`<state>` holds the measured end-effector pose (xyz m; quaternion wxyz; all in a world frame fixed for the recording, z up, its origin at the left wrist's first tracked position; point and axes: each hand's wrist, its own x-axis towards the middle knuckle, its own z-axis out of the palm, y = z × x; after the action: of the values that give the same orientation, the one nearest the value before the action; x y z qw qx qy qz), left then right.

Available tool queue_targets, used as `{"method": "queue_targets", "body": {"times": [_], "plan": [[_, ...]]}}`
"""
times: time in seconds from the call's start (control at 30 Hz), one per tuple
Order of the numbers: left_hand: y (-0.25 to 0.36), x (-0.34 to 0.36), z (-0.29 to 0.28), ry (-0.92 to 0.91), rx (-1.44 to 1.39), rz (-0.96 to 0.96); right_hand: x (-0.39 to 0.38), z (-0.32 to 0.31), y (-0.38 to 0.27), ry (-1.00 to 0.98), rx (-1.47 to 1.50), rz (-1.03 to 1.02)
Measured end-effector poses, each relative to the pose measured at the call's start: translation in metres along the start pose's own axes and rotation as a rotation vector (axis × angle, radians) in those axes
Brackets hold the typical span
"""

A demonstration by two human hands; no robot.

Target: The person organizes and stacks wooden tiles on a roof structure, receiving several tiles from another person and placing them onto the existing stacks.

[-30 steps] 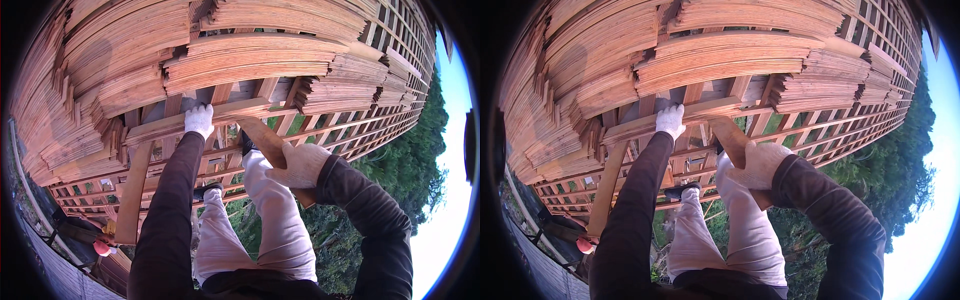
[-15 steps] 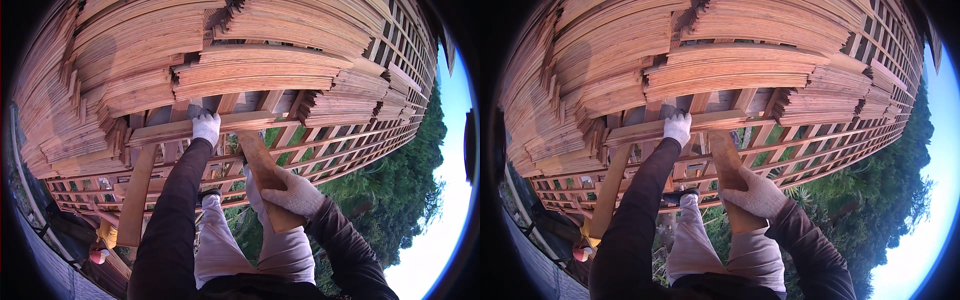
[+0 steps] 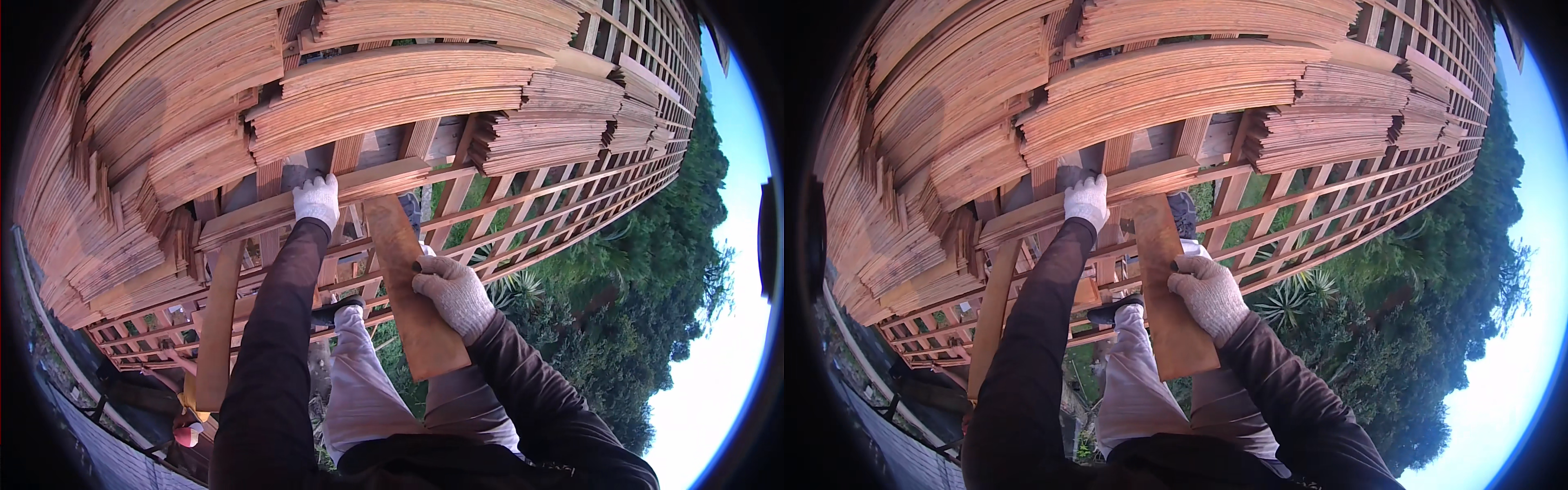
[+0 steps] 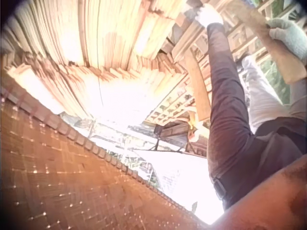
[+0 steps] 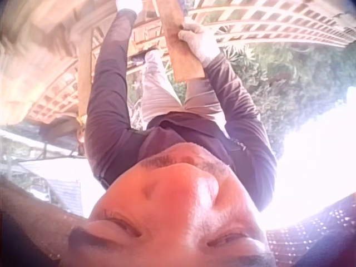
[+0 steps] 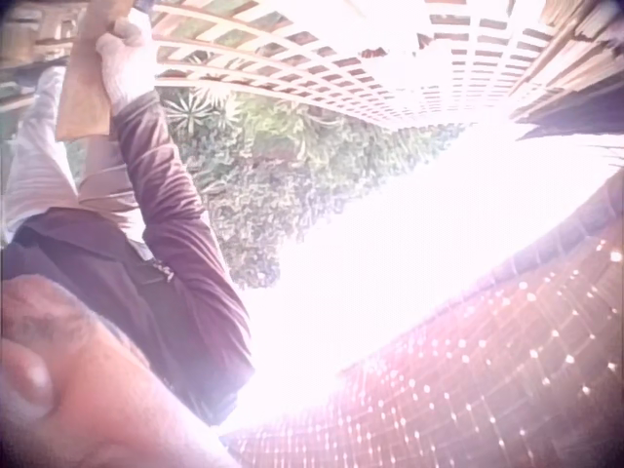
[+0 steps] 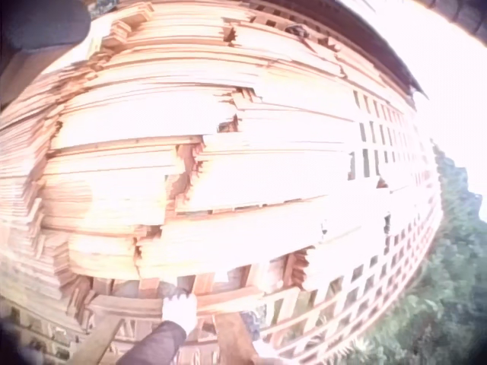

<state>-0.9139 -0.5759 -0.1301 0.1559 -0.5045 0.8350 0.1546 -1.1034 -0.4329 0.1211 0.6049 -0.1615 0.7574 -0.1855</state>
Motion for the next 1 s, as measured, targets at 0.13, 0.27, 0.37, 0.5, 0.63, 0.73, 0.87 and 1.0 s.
{"method": "queue_targets", "body": {"times": [0.13, 0.27, 0.37, 0.5, 0.63, 0.73, 0.87, 1.0], "plan": [[-0.005, -0.014, -0.007, -0.036, 0.073, -0.088, 0.002, 0.008, 0.004, -0.018, 0.078, -0.022], [0.014, -0.051, -0.025, 0.132, -0.141, -0.07, -0.008, -0.004, -0.006, -0.053, 0.16, -0.053], [0.019, -0.122, -0.022, 0.279, -0.454, -0.054, -0.044, -0.016, -0.02, 0.059, -0.11, -0.065], [0.013, -0.243, 0.026, -0.118, -0.887, -0.38, -0.083, -0.018, -0.013, -0.049, 0.116, -0.006], [-0.018, -0.366, 0.078, -0.149, -1.056, -0.581, -0.099, 0.002, -0.024, -0.085, 0.254, -0.051], [-0.043, -0.424, 0.094, -0.361, -1.101, -0.836, -0.092, 0.005, -0.023, -0.149, 0.416, -0.049], [-0.063, -0.463, 0.172, -0.219, -1.26, -1.108, -0.091, 0.008, -0.01, -0.089, 0.238, -0.098], [-0.07, -0.474, 0.282, -0.218, -1.323, -1.115, -0.039, -0.029, 0.034, -0.162, 0.03, -0.151]]}}
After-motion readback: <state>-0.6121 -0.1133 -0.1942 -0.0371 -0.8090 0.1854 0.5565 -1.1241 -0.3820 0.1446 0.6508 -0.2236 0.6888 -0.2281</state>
